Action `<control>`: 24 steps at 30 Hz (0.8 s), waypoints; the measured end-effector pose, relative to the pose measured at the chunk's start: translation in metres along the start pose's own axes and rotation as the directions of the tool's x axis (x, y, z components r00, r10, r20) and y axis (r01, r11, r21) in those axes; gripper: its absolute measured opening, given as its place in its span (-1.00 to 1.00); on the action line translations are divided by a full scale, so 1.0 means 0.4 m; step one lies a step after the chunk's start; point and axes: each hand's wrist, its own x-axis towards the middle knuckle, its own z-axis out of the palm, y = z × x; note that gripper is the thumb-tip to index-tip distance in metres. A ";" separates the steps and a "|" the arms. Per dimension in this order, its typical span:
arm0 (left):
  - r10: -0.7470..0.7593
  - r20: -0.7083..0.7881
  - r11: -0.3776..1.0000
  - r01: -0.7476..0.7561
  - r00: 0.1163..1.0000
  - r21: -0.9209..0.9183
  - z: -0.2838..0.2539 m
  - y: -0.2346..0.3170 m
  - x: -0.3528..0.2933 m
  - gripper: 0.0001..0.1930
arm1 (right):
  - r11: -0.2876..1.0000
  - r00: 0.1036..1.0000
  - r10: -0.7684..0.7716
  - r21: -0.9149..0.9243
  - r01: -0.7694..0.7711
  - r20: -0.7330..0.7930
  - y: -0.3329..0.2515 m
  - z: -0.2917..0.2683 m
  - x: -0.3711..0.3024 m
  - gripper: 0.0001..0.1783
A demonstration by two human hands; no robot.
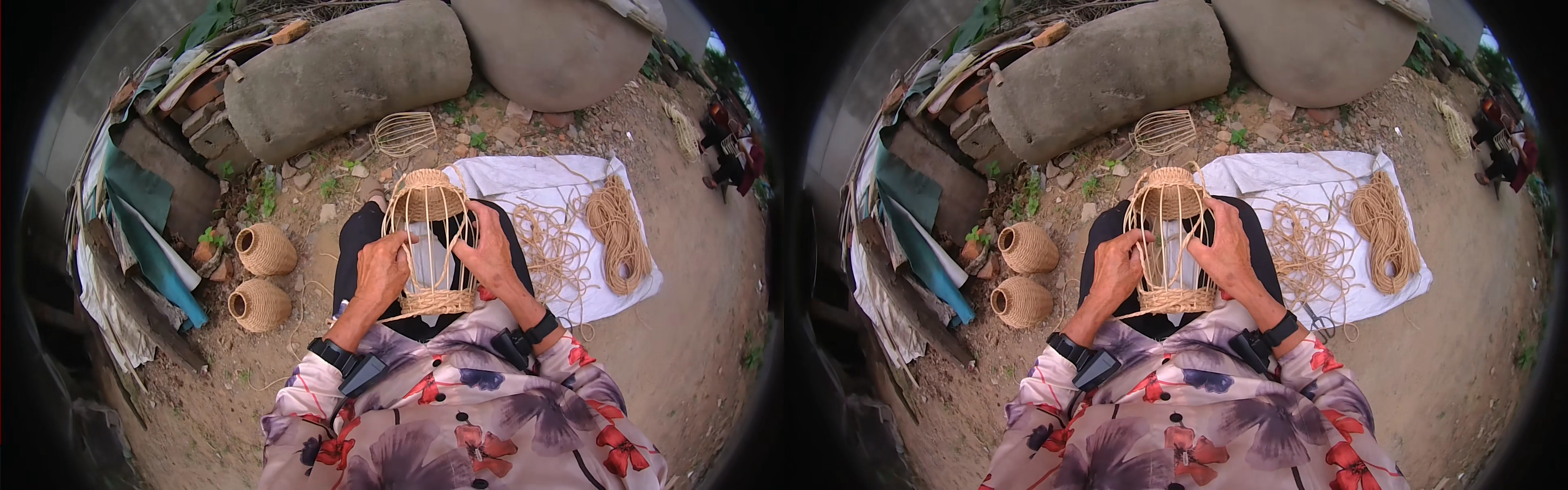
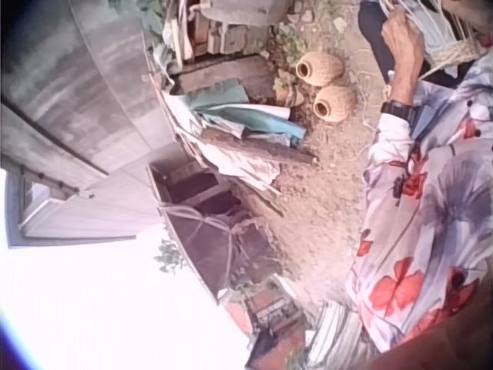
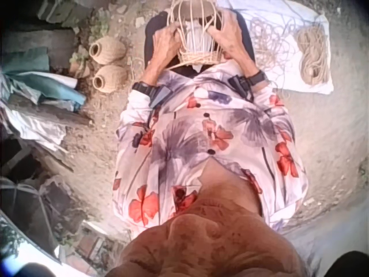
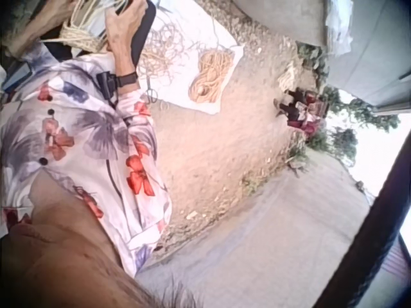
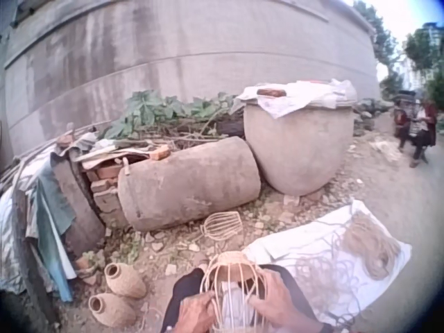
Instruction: Weaving a small decorative rattan cage or basket by hand.
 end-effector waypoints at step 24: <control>-0.928 -0.133 0.359 0.741 0.348 -0.567 -0.425 -0.609 -0.510 -0.60 | 0.949 0.971 0.229 0.208 -0.238 0.064 0.063 -0.030 0.009 -0.16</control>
